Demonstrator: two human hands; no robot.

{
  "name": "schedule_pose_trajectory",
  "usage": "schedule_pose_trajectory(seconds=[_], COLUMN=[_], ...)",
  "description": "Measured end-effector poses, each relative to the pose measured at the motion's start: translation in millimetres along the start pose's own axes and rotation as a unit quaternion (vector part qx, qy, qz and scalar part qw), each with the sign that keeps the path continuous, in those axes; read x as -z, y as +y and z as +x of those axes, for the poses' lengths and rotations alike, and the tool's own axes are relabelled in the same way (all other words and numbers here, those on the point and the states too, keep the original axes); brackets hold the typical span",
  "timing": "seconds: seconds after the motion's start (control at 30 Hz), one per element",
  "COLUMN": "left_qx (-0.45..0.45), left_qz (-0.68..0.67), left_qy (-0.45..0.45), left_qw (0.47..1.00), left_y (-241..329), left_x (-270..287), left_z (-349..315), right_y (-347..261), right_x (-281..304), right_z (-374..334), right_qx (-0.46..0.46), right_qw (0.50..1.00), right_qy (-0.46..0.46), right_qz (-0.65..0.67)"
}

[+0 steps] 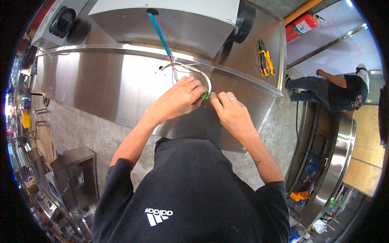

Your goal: The person connects multiple colored wires to a green terminal block using a screwdriver, then inserts the assembled wiring into a metal enclosure. The person uses a screwdriver to tighten the terminal screws and secures the wires inside the enclosure.

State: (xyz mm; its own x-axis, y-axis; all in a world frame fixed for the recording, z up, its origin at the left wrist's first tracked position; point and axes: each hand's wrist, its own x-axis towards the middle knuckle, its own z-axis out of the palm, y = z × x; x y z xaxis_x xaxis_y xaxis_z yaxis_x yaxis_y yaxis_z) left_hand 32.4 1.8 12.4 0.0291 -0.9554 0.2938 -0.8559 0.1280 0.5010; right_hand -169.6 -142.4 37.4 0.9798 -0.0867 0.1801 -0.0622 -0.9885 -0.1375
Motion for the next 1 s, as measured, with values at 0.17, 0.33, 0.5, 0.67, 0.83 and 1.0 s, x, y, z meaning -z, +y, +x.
schedule_pose_trajectory(seconds=[0.17, 0.33, 0.5, 0.67, 0.83, 1.0], left_qx=[-0.035, -0.045, -0.038, -0.059, -0.074, -0.057], left_qz=[-0.007, -0.005, 0.022, 0.081, 0.112, 0.084], left_qy=[0.019, 0.014, 0.005, -0.015, -0.014, -0.006], left_qw=[0.999, 0.999, 0.999, 0.995, 0.991, 0.995], left_y=[-2.3, -3.0, -2.1, 1.2, 2.6, -3.6], left_x=[-1.6, -0.1, -0.1, 6.0, 11.0, 3.6], left_z=[1.4, -0.6, -2.8, -0.2, 1.9, 5.6], right_y=[-4.3, -3.0, -10.7, -7.0, -0.1, -8.3], right_x=[8.4, -3.8, -16.2, -24.6, 1.9, -26.4], right_z=[3.9, 4.0, 8.2, 12.0, 19.8, 8.0], right_qx=[0.03, -0.015, -0.125, -0.306, -0.439, -0.326], right_qw=[0.998, 1.0, 0.978, 0.812, 0.475, 0.785], right_qy=[-0.01, -0.025, 0.007, -0.026, -0.126, -0.031], right_qz=[-0.056, -0.004, 0.169, 0.496, 0.752, 0.526])
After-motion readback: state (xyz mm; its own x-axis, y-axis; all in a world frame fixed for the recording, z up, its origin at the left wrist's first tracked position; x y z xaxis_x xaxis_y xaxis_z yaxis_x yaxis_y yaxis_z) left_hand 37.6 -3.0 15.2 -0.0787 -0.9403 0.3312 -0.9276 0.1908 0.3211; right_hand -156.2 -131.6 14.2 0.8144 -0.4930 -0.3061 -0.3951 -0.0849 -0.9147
